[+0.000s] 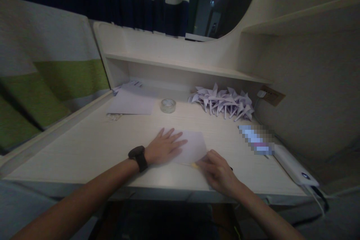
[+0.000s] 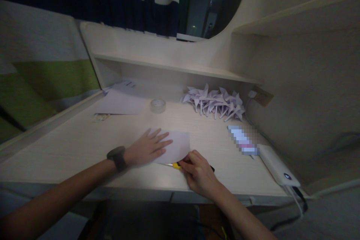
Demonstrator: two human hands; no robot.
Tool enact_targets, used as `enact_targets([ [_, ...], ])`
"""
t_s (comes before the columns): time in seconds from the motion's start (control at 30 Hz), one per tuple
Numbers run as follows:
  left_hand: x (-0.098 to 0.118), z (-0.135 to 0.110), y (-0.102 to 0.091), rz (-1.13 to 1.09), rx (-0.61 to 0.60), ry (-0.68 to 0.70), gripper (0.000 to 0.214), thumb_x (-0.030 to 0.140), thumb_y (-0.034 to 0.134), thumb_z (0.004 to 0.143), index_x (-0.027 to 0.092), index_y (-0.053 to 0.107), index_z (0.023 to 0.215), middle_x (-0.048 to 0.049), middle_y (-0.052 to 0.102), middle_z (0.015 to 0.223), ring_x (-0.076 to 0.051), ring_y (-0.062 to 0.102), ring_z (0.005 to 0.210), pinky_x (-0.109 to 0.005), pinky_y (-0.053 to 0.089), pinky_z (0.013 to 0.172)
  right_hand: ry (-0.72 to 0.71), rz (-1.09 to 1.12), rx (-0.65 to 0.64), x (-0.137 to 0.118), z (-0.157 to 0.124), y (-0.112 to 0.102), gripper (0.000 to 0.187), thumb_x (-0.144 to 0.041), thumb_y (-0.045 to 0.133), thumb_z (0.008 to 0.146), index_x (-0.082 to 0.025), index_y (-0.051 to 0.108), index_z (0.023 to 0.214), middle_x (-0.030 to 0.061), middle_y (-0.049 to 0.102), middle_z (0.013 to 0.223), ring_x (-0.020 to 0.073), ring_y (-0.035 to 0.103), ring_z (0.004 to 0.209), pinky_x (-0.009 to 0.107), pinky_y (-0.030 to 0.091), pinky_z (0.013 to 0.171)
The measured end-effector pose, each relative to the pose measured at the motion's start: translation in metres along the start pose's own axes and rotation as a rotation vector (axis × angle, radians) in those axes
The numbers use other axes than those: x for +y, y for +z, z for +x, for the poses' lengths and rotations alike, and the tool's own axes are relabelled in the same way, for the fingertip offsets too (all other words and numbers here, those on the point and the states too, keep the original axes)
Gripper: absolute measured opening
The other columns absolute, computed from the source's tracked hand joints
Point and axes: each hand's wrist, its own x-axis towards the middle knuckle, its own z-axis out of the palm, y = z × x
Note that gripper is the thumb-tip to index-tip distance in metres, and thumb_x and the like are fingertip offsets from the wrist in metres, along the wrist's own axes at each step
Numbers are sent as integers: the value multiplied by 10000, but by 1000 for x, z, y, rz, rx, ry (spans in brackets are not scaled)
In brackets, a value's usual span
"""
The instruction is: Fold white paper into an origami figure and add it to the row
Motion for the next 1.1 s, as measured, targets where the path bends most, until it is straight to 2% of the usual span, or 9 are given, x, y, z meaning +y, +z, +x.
enact_targets([
  [0.93,0,-1,3,-14,33,4,477,506,225,987,414,318,1445,-3,306,1539,-341,237,1405,-607,117,1088,-12,-34,4,-5,0,-2,289,-98,476,855,-168,700,1023,108,575,852,225,508,808,347,417,659],
  [1.1,-4,1,0,3,69,-52,517,546,269,965,350,383,1428,-62,320,1532,-340,276,1390,-546,210,1084,-5,-21,18,-5,0,-1,310,-76,472,838,-178,696,1026,105,585,869,223,519,821,345,428,670],
])
